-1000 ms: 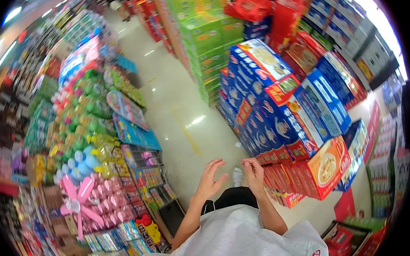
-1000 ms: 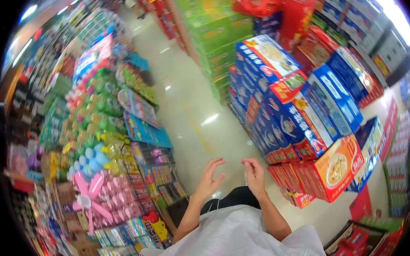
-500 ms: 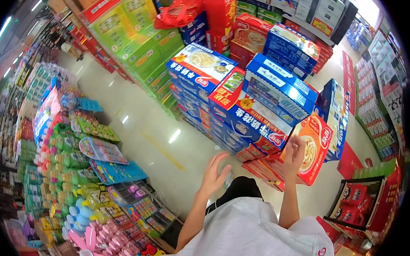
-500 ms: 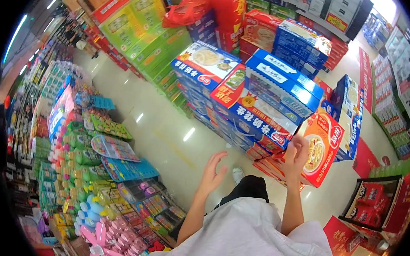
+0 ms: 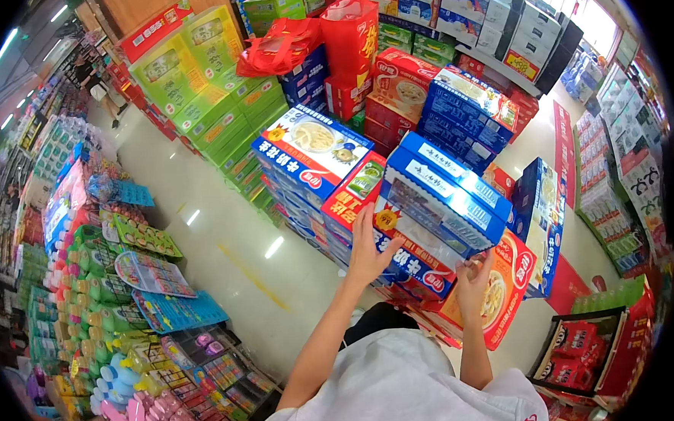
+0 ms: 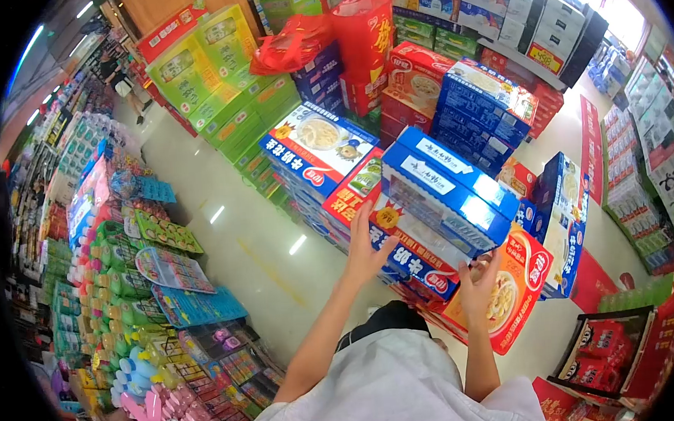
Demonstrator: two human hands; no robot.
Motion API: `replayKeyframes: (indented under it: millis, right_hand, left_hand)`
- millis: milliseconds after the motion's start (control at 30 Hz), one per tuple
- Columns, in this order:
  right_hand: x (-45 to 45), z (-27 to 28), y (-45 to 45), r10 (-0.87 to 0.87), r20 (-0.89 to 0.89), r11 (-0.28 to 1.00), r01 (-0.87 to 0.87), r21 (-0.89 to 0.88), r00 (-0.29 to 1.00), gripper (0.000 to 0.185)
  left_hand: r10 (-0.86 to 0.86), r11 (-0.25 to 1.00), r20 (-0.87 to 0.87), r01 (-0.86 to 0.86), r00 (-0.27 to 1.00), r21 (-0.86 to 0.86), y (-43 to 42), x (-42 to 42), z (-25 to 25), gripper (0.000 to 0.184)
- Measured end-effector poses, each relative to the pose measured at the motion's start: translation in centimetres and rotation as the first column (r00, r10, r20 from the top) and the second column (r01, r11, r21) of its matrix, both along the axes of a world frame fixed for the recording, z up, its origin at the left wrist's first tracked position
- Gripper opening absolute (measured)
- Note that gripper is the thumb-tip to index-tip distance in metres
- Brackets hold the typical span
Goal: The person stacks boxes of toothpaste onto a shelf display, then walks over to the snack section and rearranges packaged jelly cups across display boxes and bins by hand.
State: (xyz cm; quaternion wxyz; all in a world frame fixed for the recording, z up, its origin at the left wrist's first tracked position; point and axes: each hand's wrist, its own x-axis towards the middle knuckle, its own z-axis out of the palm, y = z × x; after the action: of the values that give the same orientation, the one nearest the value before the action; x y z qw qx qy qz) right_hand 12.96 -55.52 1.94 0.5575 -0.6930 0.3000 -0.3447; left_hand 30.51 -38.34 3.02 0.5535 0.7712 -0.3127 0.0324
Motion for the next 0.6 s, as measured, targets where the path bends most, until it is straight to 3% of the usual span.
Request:
replayKeyframes:
  millis: [67, 100, 167, 233, 300, 400, 433, 467, 533, 600]
  right_hand:
    - [-0.1, 0.0, -0.3, -0.005, 0.007, 1.000, 0.005, -0.020, 1.000, 0.072]
    - [0.0, -0.1, -0.5, -0.005, 0.018, 0.999, 0.005, -0.033, 1.000, 0.070]
    - [0.2, -0.2, -0.6, 0.014, 0.071, 0.999, -0.011, -0.047, 0.997, 0.065]
    - [0.0, 0.1, -0.3, 0.008, 0.020, 0.998, -0.007, -0.054, 1.000, 0.063]
    - [-0.3, -0.6, -0.7, 0.005, -0.044, 0.995, -0.009, -0.095, 0.999, 0.062]
    - [0.5, -0.2, -0.5, -0.006, 0.255, 0.990, -0.031, 0.139, 0.967, 0.064]
    - [0.5, 0.0, -0.5, 0.006, 0.255, 0.990, -0.043, 0.138, 0.967, 0.064]
    - [0.2, 0.0, -0.4, 0.001, 0.224, 0.992, -0.030, 0.126, 0.974, 0.067]
    - [-0.5, -0.5, -0.5, -0.016, 0.167, 0.990, -0.007, 0.141, 0.986, 0.076]
    - [-1.1, -0.5, -0.6, -0.007, 0.110, 0.993, -0.006, 0.121, 0.994, 0.069]
  left_hand:
    - [-0.008, 1.000, -0.092, 0.007, 0.996, -0.014, -2.0, 1.7, -0.9, 0.096]
    - [-0.012, 1.000, -0.088, 0.010, 0.996, -0.017, -2.7, 2.3, -0.9, 0.096]
    - [-0.031, 0.986, -0.049, 0.038, 0.998, 0.162, -3.4, 3.6, -0.9, 0.099]
    - [-0.030, 0.991, -0.092, 0.041, 0.995, 0.127, -3.6, 3.8, -0.9, 0.099]
    - [-0.075, 0.993, -0.210, 0.093, 0.975, 0.075, -3.3, 3.8, -0.9, 0.096]
    - [-0.062, 0.996, -0.257, 0.077, 0.965, 0.051, -3.2, 4.5, -0.7, 0.091]
    - [-0.064, 0.998, -0.269, 0.066, 0.961, -0.001, -3.3, 4.8, -0.8, 0.089]
    - [0.005, 0.999, -0.112, -0.001, 0.994, 0.040, -3.4, 4.9, -0.9, 0.081]
    - [-0.010, 1.000, -0.139, 0.012, 0.990, 0.015, -2.9, 5.2, -1.4, 0.076]
    - [0.001, 0.999, -0.146, -0.006, 0.989, -0.037, -2.5, 5.1, -1.6, 0.061]
